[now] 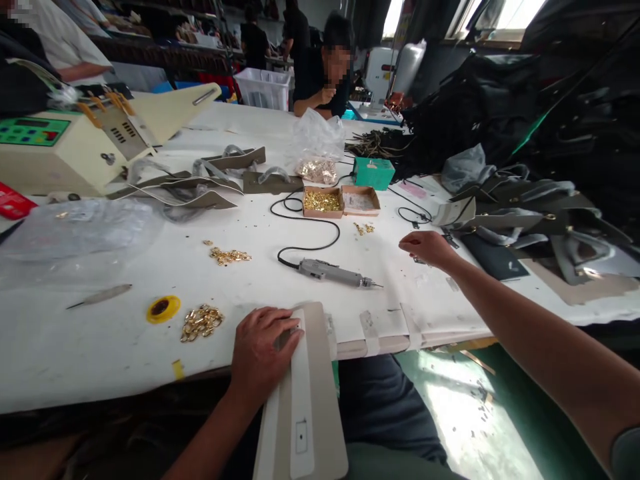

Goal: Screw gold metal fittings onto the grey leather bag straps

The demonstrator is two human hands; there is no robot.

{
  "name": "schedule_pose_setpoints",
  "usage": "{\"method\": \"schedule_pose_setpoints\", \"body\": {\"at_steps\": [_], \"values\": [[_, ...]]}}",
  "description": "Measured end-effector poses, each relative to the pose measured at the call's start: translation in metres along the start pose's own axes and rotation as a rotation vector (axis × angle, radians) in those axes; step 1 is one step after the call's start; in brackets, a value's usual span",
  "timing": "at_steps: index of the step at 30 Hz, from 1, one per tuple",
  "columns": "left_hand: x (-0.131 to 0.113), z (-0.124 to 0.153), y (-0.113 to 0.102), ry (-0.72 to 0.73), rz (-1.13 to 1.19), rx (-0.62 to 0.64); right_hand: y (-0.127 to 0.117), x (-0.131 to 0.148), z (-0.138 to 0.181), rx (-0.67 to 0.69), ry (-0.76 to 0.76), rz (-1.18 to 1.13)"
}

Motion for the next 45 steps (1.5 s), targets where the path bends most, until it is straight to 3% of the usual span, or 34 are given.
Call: {"method": "schedule_pose_setpoints", "body": {"at_steps": [6,10,18,27,45], "values": [[0.001,0.0,0.001,0.003,-0.015,0.009,0.004,-0.038,0.041,0.075,-0.051,0.191],[0.0,-0.001,0.0,0.008,-0.019,0.011,0.01,-0.044,0.052,0.034,-0.01,0.245],[0.001,0.0,0.001,0.001,-0.029,0.01,0.01,-0.01,0.042,0.05,-0.047,0.199],[-0.002,0.0,-0.001,-0.024,0.002,-0.007,0.066,0.048,-0.004,-0.028,-0.069,0.032],[-0.003,0.001,-0.002,-0.024,0.015,-0.024,0.073,0.055,-0.02,-0.01,0.062,0.099]]}}
Point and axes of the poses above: each hand's wrist, its own z-axis away from the middle knuckle, its own y-axis out of the palm, x = y × z, the point moved 6 cm from there along -z, towards the middle knuckle, and after that the axes turned 3 degrees about -x, right-handed, at the moved point
